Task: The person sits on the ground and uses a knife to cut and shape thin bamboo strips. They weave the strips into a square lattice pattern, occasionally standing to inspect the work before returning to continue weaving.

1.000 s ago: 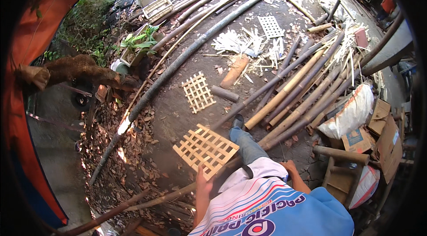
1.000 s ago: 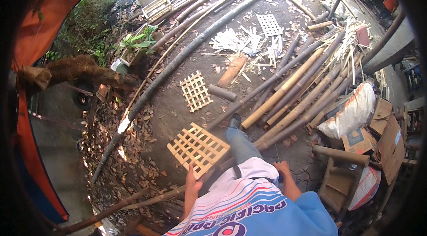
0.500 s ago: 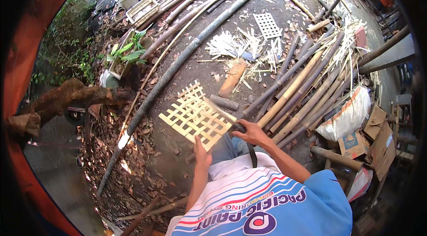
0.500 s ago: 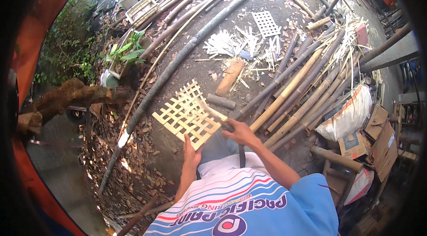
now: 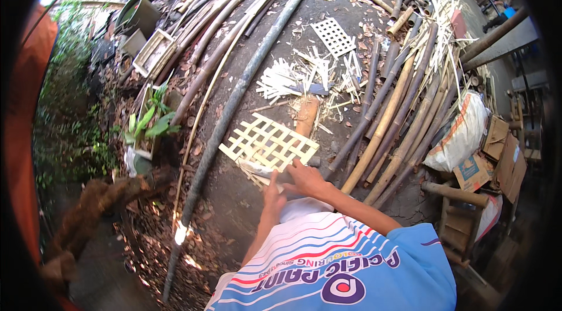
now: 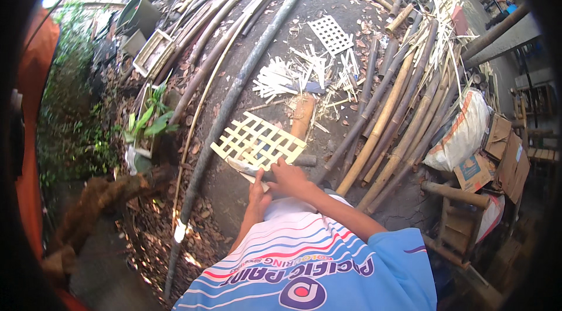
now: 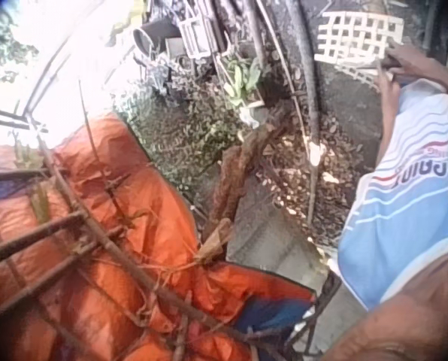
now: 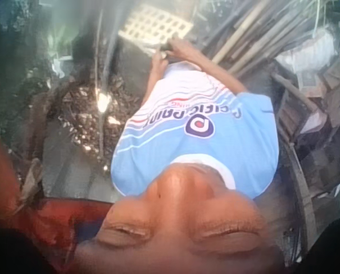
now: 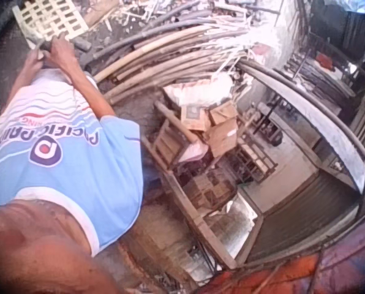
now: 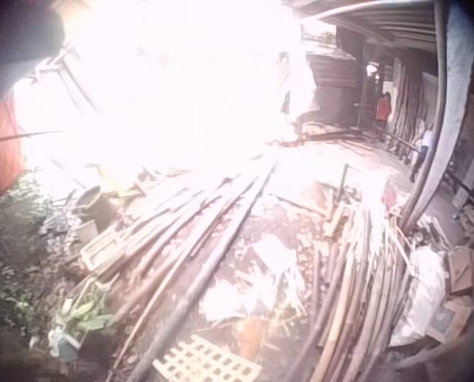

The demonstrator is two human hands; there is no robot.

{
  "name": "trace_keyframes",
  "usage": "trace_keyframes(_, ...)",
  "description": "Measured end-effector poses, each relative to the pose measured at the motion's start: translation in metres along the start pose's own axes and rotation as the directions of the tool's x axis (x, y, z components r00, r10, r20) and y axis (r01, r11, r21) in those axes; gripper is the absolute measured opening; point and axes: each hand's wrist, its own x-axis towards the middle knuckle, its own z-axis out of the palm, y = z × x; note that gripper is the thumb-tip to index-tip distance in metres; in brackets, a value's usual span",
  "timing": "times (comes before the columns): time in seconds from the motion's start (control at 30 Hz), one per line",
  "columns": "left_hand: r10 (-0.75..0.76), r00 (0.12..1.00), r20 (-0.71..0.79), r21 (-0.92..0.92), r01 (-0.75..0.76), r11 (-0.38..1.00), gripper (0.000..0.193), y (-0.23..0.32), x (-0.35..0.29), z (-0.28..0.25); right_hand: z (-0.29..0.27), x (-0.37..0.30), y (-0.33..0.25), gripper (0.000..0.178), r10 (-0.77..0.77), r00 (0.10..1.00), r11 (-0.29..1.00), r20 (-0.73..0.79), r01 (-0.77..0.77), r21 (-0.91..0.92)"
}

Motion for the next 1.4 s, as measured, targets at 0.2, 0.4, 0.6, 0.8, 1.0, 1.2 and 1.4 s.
trace_keyframes(0.2,-0.002,1.0,-0.005,0.124,0.003,0.992,0.056,0.11,0.089,0.026,-0.047,0.087,-0.021,0.042,0.274,0.892,0.85,-0.358,-0.051,0.524)
trace_keyframes(0.4,0.118,0.993,-0.007,0.21,-0.114,0.971,0.053,0.248,0.131,0.024,-0.034,0.13,0.038,0.038,0.606,0.75,0.794,-0.266,-0.548,0.264)
trace_keyframes(0.6,0.098,0.984,-0.149,0.235,-0.06,0.97,0.05,0.305,0.16,0.028,0.009,0.123,0.027,0.042,0.718,0.685,0.696,-0.125,-0.713,0.089)
trace_keyframes(0.8,0.0,0.996,-0.091,0.254,0.023,0.967,0.053,0.31,0.193,0.039,0.0,0.097,-0.006,0.036,0.595,0.803,0.764,0.03,-0.576,0.29)
trace_keyframes(1.0,-0.045,0.998,0.042,0.363,0.026,0.931,0.045,0.299,0.191,0.083,-0.005,0.094,-0.016,0.037,0.663,0.749,0.723,0.003,-0.641,0.257)
trace_keyframes(1.2,-0.122,0.972,0.202,0.601,-0.025,0.799,0.051,0.28,0.187,0.122,0.004,0.116,0.024,0.041,0.714,0.697,0.637,-0.067,-0.607,0.476)
trace_keyframes(1.4,-0.386,0.904,0.183,0.77,0.112,0.628,0.05,0.219,0.235,0.164,0.041,0.193,0.124,0.05,0.872,0.382,0.451,-0.304,-0.389,0.803)
